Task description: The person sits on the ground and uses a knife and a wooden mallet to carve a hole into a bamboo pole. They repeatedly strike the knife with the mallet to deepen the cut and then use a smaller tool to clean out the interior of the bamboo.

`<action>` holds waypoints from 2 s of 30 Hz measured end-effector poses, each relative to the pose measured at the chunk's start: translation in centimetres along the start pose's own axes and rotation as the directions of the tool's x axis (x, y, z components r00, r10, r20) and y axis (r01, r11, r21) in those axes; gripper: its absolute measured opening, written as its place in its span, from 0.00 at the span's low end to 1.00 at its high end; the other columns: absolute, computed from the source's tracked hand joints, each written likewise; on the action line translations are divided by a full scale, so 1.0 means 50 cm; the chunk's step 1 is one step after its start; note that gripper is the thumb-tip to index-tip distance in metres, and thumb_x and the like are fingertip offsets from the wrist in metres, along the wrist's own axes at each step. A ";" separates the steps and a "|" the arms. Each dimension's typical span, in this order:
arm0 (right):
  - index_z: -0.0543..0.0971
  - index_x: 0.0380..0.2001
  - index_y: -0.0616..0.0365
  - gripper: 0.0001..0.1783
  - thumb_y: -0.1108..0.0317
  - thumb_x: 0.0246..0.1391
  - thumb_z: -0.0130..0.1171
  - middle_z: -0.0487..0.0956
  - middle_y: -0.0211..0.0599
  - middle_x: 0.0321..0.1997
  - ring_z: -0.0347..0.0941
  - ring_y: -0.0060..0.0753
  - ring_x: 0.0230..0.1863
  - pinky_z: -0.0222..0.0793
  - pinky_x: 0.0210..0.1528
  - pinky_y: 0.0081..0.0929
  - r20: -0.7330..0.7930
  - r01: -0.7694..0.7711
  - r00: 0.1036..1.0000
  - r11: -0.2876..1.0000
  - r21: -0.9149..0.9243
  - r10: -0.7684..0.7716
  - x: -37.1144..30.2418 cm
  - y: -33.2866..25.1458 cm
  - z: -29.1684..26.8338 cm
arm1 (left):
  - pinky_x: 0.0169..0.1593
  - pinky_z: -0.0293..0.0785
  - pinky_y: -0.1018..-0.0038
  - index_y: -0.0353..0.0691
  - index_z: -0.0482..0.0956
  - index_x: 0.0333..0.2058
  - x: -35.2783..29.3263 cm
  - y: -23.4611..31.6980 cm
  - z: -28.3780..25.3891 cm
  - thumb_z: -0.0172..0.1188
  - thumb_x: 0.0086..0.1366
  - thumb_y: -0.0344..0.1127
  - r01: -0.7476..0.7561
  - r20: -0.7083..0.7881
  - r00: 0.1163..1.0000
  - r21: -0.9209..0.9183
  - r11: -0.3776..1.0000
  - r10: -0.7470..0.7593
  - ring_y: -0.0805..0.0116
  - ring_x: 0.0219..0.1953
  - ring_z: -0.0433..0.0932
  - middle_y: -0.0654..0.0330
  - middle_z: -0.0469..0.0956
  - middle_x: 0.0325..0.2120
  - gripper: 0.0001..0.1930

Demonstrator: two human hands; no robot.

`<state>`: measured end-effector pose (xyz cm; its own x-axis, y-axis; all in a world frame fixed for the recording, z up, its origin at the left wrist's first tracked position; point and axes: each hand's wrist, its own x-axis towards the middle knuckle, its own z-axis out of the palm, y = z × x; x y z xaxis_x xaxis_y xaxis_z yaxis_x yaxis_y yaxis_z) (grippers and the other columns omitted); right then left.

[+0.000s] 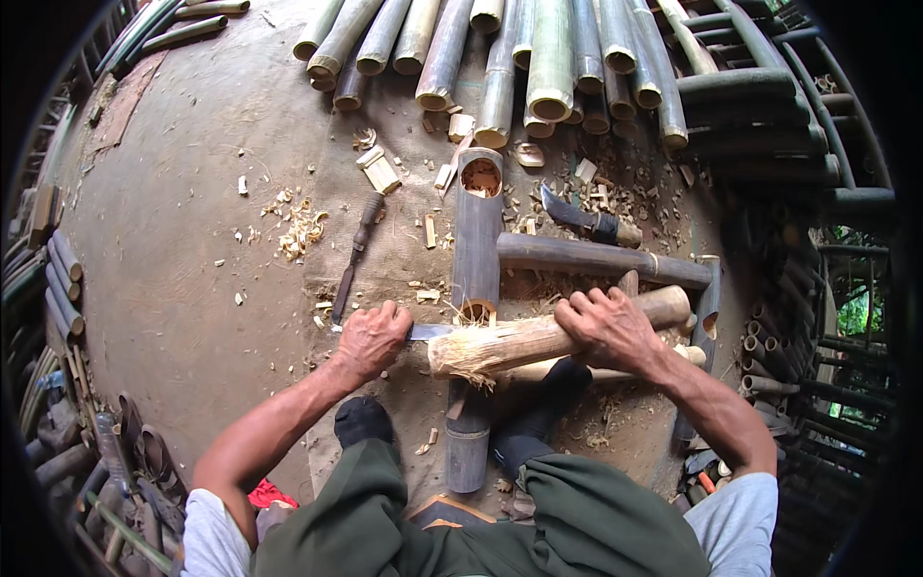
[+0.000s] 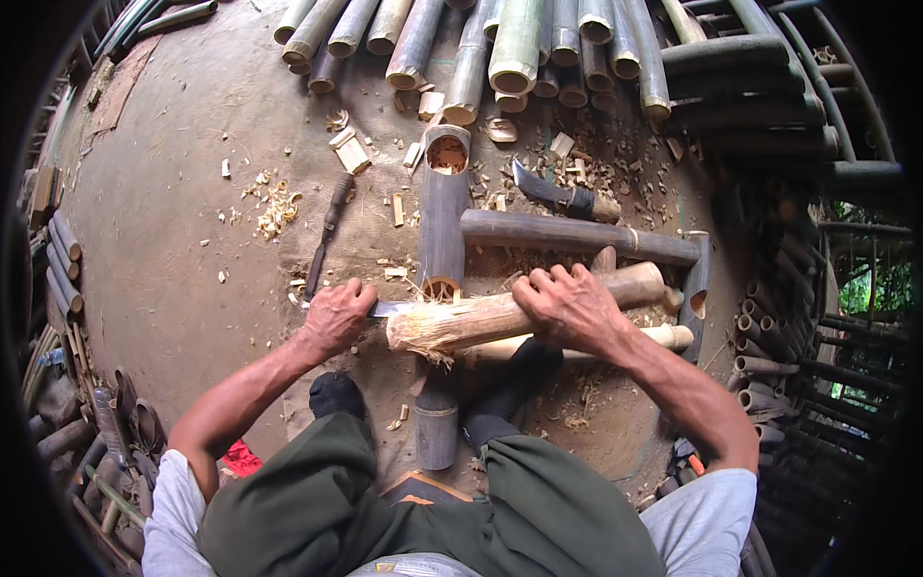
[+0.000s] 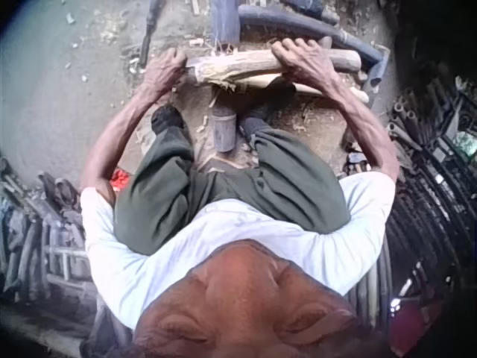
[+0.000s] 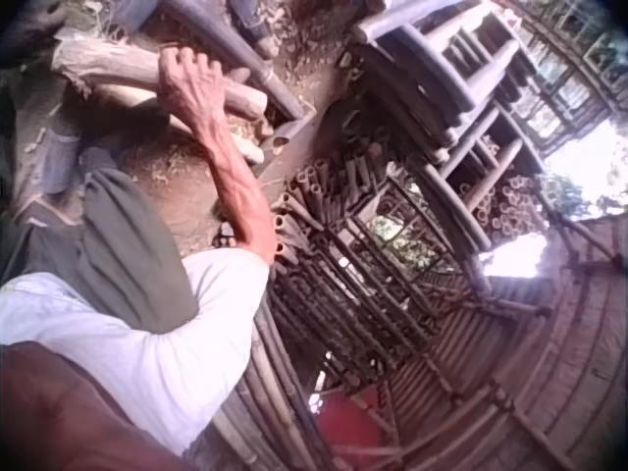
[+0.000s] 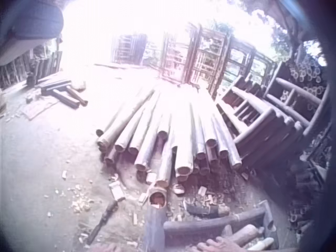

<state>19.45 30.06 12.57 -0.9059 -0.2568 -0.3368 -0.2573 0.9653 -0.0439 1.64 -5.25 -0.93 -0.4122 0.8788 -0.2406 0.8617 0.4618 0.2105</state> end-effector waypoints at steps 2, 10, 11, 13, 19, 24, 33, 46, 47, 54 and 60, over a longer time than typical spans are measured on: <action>0.73 0.53 0.53 0.35 0.58 0.43 0.79 0.78 0.39 0.39 0.81 0.45 0.41 0.78 0.43 0.44 -0.073 -0.030 0.997 0.993 0.118 0.039 -0.003 -0.014 -0.055 | 0.32 0.78 0.66 0.42 0.88 0.41 0.035 -0.038 -0.032 0.69 0.71 0.45 -0.029 0.170 0.984 -0.162 0.986 0.057 0.69 0.29 0.83 0.61 0.83 0.27 0.13; 0.68 0.64 0.60 0.39 0.62 0.53 0.76 0.81 0.43 0.52 0.80 0.37 0.51 0.78 0.55 0.36 0.002 -0.241 0.729 0.254 0.937 0.685 -0.064 -0.046 -0.073 | 0.29 0.76 0.57 0.34 0.89 0.33 0.110 -0.044 -0.115 0.65 0.71 0.65 0.037 0.152 0.987 -0.515 0.856 0.049 0.53 0.19 0.79 0.50 0.77 0.15 0.32; 0.68 0.64 0.61 0.39 0.62 0.53 0.76 0.78 0.39 0.53 0.76 0.32 0.53 0.75 0.57 0.34 0.094 -0.231 0.727 0.114 0.966 0.680 -0.073 -0.054 -0.084 | 0.29 0.74 0.53 0.35 0.88 0.30 0.111 -0.038 -0.119 0.58 0.73 0.69 -0.023 0.142 0.985 -0.448 0.894 0.097 0.43 0.20 0.78 0.44 0.74 0.15 0.36; 0.68 0.65 0.61 0.40 0.62 0.54 0.75 0.78 0.40 0.53 0.76 0.32 0.53 0.75 0.57 0.34 0.125 -0.273 0.725 0.117 0.955 0.677 -0.094 -0.060 -0.062 | 0.30 0.74 0.51 0.36 0.87 0.29 0.104 -0.032 -0.101 0.58 0.74 0.67 -0.052 0.082 0.992 -0.402 0.914 0.093 0.41 0.22 0.79 0.44 0.76 0.16 0.35; 0.63 0.68 0.61 0.44 0.63 0.54 0.75 0.78 0.46 0.57 0.76 0.38 0.57 0.72 0.63 0.39 0.077 -0.304 0.737 0.227 0.925 0.672 -0.128 -0.104 -0.041 | 0.33 0.77 0.51 0.37 0.87 0.33 0.090 -0.032 -0.090 0.61 0.74 0.61 0.011 0.119 0.992 -0.391 0.920 0.039 0.42 0.28 0.84 0.44 0.80 0.20 0.28; 0.60 0.73 0.59 0.49 0.63 0.53 0.75 0.81 0.56 0.57 0.81 0.51 0.57 0.75 0.61 0.44 0.125 -0.418 0.778 0.359 0.834 0.615 -0.145 -0.129 0.003 | 0.33 0.78 0.52 0.40 0.89 0.34 0.088 -0.013 -0.094 0.62 0.73 0.61 0.010 0.082 0.997 -0.289 0.957 0.014 0.43 0.28 0.84 0.46 0.82 0.21 0.26; 0.61 0.73 0.61 0.47 0.64 0.55 0.74 0.81 0.58 0.56 0.81 0.55 0.56 0.76 0.61 0.44 0.068 -0.346 0.735 0.288 0.893 0.674 -0.151 -0.141 -0.014 | 0.33 0.78 0.52 0.39 0.89 0.33 0.100 -0.024 -0.101 0.63 0.72 0.62 0.086 0.184 0.983 -0.317 0.944 -0.028 0.44 0.27 0.84 0.46 0.82 0.21 0.28; 0.64 0.66 0.64 0.43 0.66 0.51 0.75 0.81 0.55 0.53 0.81 0.47 0.52 0.77 0.57 0.43 0.465 -0.670 0.725 0.362 0.648 0.509 -0.174 -0.135 -0.003 | 0.33 0.77 0.51 0.36 0.87 0.28 0.123 -0.036 -0.092 0.64 0.70 0.65 0.049 0.227 0.973 -0.338 0.940 0.030 0.43 0.27 0.84 0.45 0.81 0.20 0.32; 0.64 0.66 0.64 0.44 0.65 0.51 0.75 0.81 0.53 0.53 0.82 0.45 0.51 0.77 0.57 0.42 0.445 -0.634 0.758 0.378 0.675 0.476 -0.178 -0.113 -0.004 | 0.33 0.78 0.52 0.36 0.88 0.29 0.127 -0.041 -0.096 0.64 0.70 0.66 0.030 0.238 0.970 -0.319 0.947 0.050 0.46 0.26 0.85 0.48 0.81 0.19 0.32; 0.65 0.64 0.65 0.43 0.60 0.51 0.76 0.82 0.59 0.49 0.82 0.50 0.50 0.77 0.55 0.46 0.143 -0.410 0.707 0.235 0.881 0.693 -0.193 -0.159 0.033 | 0.35 0.80 0.55 0.38 0.86 0.23 0.155 -0.057 -0.077 0.63 0.71 0.67 0.077 0.379 0.921 -0.414 0.907 0.094 0.56 0.25 0.85 0.58 0.83 0.18 0.34; 0.66 0.64 0.63 0.43 0.61 0.49 0.74 0.81 0.59 0.53 0.81 0.58 0.54 0.74 0.58 0.46 0.370 -0.541 0.772 0.229 0.809 0.517 -0.178 -0.099 -0.018 | 0.25 0.74 0.61 0.46 0.79 0.39 0.025 -0.021 -0.058 0.59 0.75 0.61 -0.184 0.029 0.982 -0.085 0.979 0.187 0.68 0.20 0.75 0.64 0.75 0.21 0.22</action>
<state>28.49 27.54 16.62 -0.7082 0.3182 -0.6303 0.7032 0.3982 -0.5891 -0.67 -4.28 1.31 -0.2346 0.9459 -0.2243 0.8947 0.3003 0.3306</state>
